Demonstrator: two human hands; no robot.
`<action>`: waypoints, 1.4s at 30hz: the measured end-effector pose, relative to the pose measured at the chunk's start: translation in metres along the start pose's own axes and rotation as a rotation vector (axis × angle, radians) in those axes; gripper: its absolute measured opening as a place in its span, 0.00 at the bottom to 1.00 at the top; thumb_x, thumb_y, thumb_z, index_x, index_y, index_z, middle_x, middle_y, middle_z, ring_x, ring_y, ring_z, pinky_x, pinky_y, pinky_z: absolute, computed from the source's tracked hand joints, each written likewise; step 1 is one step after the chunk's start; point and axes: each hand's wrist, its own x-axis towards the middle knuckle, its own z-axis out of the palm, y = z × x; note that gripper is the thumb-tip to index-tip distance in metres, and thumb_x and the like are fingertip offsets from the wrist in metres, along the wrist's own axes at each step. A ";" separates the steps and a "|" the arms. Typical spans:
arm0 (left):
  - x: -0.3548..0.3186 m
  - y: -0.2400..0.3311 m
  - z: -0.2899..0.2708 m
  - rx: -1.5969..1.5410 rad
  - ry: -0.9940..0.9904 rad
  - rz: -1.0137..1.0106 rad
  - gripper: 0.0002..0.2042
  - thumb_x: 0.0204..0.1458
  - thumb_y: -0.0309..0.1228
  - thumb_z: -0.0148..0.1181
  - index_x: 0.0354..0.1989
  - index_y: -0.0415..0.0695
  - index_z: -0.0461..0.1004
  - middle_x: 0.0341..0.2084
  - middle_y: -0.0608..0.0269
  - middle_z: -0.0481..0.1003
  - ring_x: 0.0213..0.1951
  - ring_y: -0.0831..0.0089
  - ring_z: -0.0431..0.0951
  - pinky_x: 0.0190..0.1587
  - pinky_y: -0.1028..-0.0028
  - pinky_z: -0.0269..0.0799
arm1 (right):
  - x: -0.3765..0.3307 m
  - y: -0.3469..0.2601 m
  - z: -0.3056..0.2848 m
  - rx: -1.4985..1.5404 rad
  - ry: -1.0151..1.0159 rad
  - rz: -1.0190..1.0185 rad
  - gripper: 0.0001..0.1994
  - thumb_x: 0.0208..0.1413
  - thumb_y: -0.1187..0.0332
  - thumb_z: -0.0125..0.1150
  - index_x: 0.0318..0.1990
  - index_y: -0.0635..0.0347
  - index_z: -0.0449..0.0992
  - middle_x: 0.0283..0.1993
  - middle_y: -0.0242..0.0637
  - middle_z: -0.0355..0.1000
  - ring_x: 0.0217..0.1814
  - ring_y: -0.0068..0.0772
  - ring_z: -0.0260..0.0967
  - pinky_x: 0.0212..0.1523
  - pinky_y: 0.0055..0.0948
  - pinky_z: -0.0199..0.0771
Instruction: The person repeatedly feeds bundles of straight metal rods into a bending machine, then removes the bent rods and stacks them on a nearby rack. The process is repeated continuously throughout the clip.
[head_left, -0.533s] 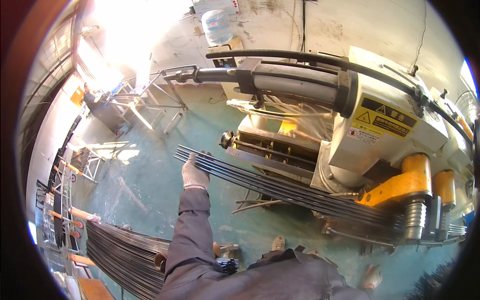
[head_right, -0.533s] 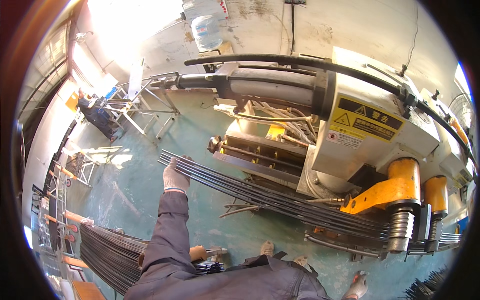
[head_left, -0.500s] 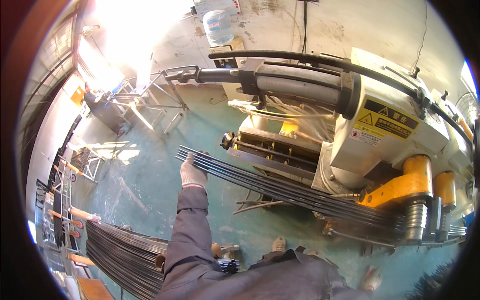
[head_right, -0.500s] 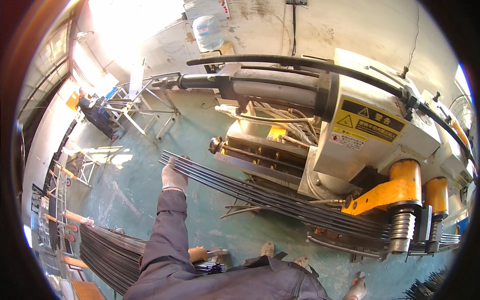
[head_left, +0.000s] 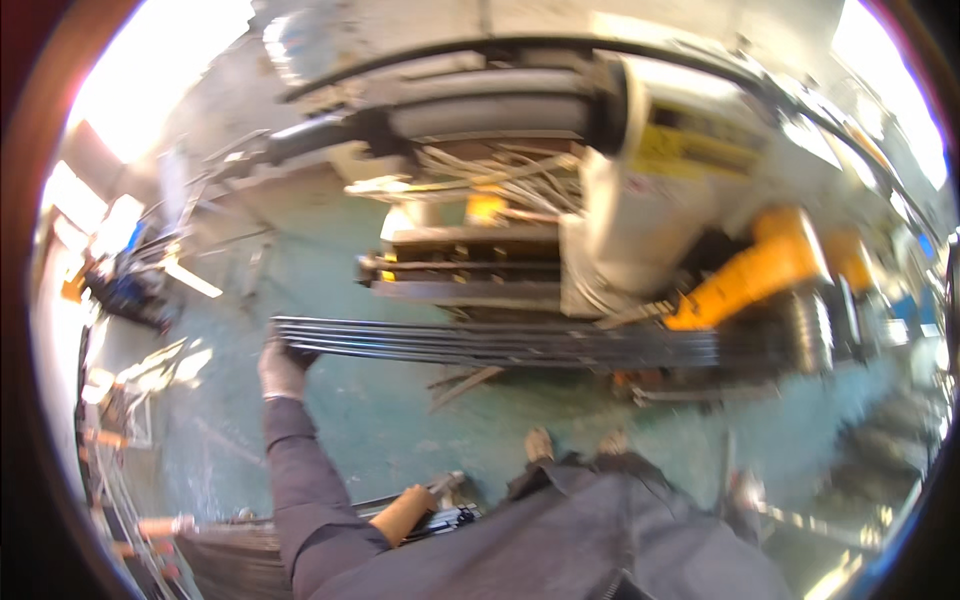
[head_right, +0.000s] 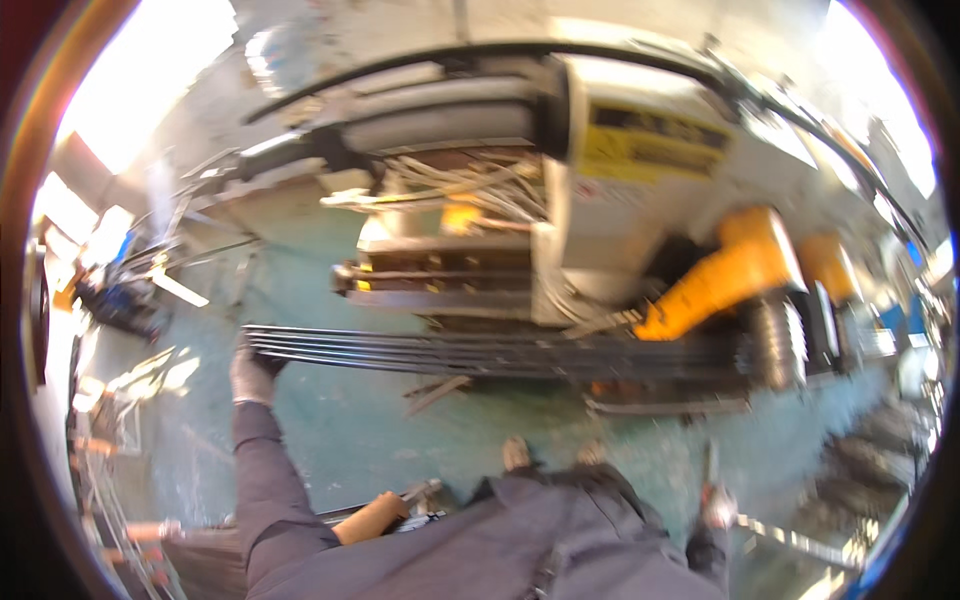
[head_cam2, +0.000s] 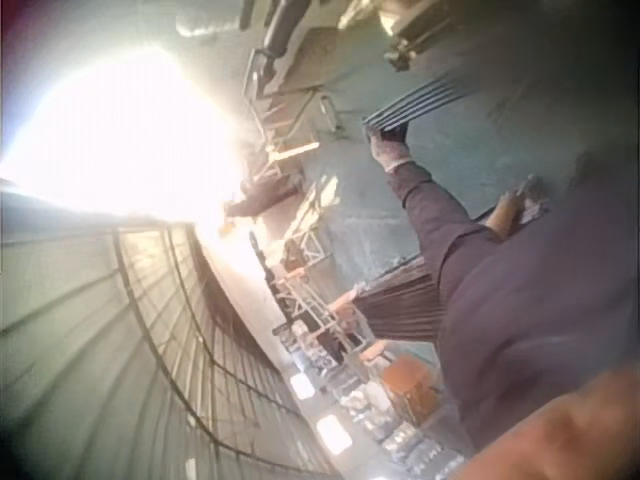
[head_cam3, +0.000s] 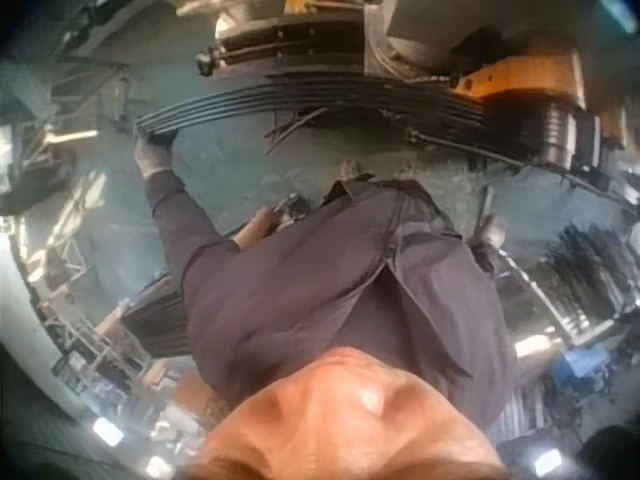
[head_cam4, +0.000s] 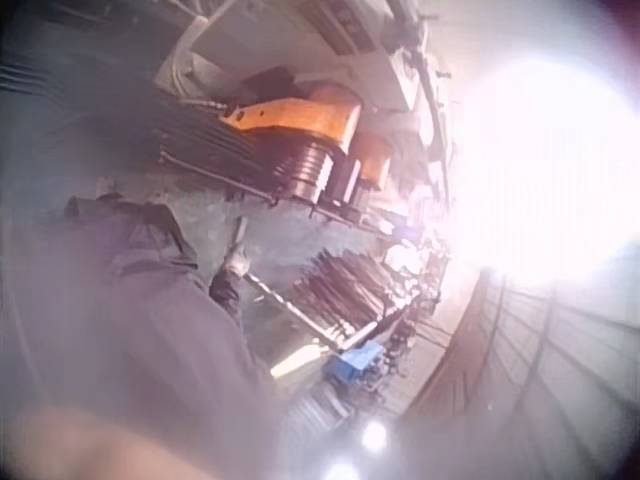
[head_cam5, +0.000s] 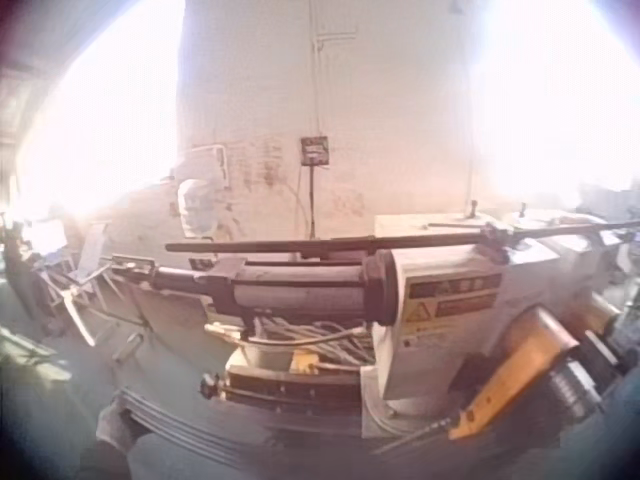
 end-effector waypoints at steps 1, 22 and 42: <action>0.001 0.001 -0.003 0.057 -0.027 -0.035 0.26 0.75 0.60 0.53 0.73 0.62 0.75 0.59 0.63 0.83 0.58 0.59 0.84 0.58 0.47 0.83 | -0.010 -0.020 -0.007 -0.757 0.116 -0.398 0.17 0.71 0.52 0.63 0.38 0.56 0.86 0.35 0.42 0.84 0.35 0.42 0.80 0.39 0.48 0.78; -0.236 -0.314 0.143 -0.406 0.328 -0.618 0.32 0.77 0.59 0.49 0.73 0.43 0.71 0.77 0.54 0.70 0.77 0.49 0.68 0.79 0.42 0.64 | 0.122 -0.070 0.029 0.003 -0.463 -0.152 0.22 0.66 0.49 0.63 0.42 0.61 0.89 0.35 0.47 0.87 0.40 0.42 0.86 0.47 0.42 0.81; -0.257 -0.329 0.284 1.295 -0.626 0.726 0.24 0.53 0.31 0.82 0.57 0.39 0.82 0.54 0.55 0.88 0.58 0.59 0.88 0.61 0.61 0.83 | 0.037 -0.124 -0.059 0.314 -0.246 0.032 0.21 0.66 0.53 0.68 0.44 0.66 0.90 0.39 0.42 0.88 0.43 0.35 0.85 0.48 0.36 0.81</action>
